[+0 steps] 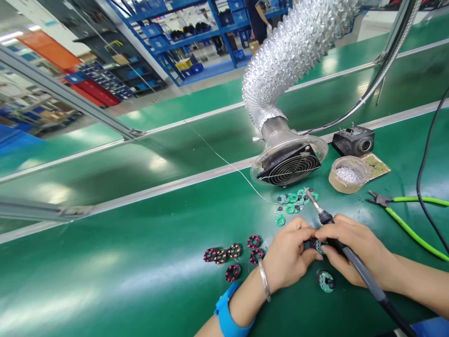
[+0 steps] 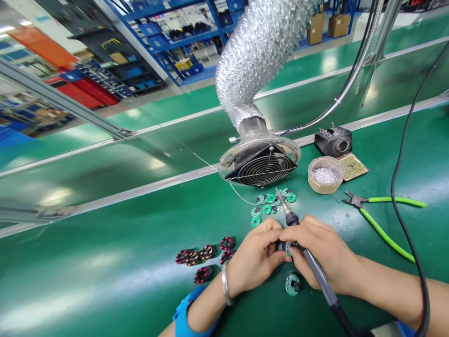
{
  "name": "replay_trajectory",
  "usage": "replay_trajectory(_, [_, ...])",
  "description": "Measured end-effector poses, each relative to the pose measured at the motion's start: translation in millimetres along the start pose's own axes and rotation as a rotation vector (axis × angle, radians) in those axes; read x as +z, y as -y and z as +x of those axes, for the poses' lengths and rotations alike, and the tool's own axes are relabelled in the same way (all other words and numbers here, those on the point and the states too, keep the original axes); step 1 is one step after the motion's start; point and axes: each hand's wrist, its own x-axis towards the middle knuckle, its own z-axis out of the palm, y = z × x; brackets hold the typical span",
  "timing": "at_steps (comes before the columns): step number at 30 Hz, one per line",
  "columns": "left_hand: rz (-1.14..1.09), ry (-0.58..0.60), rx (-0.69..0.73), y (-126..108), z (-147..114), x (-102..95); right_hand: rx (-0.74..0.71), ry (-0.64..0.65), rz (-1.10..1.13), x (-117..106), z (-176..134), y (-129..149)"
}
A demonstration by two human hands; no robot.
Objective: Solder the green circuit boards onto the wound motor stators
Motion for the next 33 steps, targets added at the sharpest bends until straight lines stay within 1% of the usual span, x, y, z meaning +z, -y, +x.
replay_trajectory(2, [0.008, -0.003, -0.013, 0, -2, -3.1, 0.01, 0.008, 0.0, 1, 0, 1])
replay_trajectory(6, [0.028, -0.075, -0.105, -3, -14, -3.1, 0.017, 0.022, -0.007, 1, 1, 2])
replay_trajectory(11, [-0.099, -0.107, -0.118, -5, -21, 5.8, 0.024, 0.026, 0.026, 1, 0, 1])
replay_trajectory(15, [-0.195, -0.16, -0.218, -6, -16, 13.5, -0.021, 0.01, 0.021, 0, -2, -1])
replay_trajectory(19, [-0.26, -0.177, -0.275, -8, -14, 16.2, -0.123, -0.006, -0.025, -2, -1, 0])
replay_trajectory(23, [-0.288, -0.17, -0.306, -8, -16, 14.8, -0.17, 0.017, -0.073, -3, 0, 0])
replay_trajectory(29, [-0.284, -0.14, -0.335, -5, -18, 16.4, -0.161, 0.034, -0.026, -4, 2, 0])
replay_trajectory(31, [-0.286, -0.147, -0.329, -4, -18, 17.7, -0.142, 0.01, 0.008, -8, 2, 2])
replay_trajectory(33, [-0.284, -0.163, -0.325, -4, -18, 18.4, -0.116, -0.044, 0.024, -14, 2, 5])
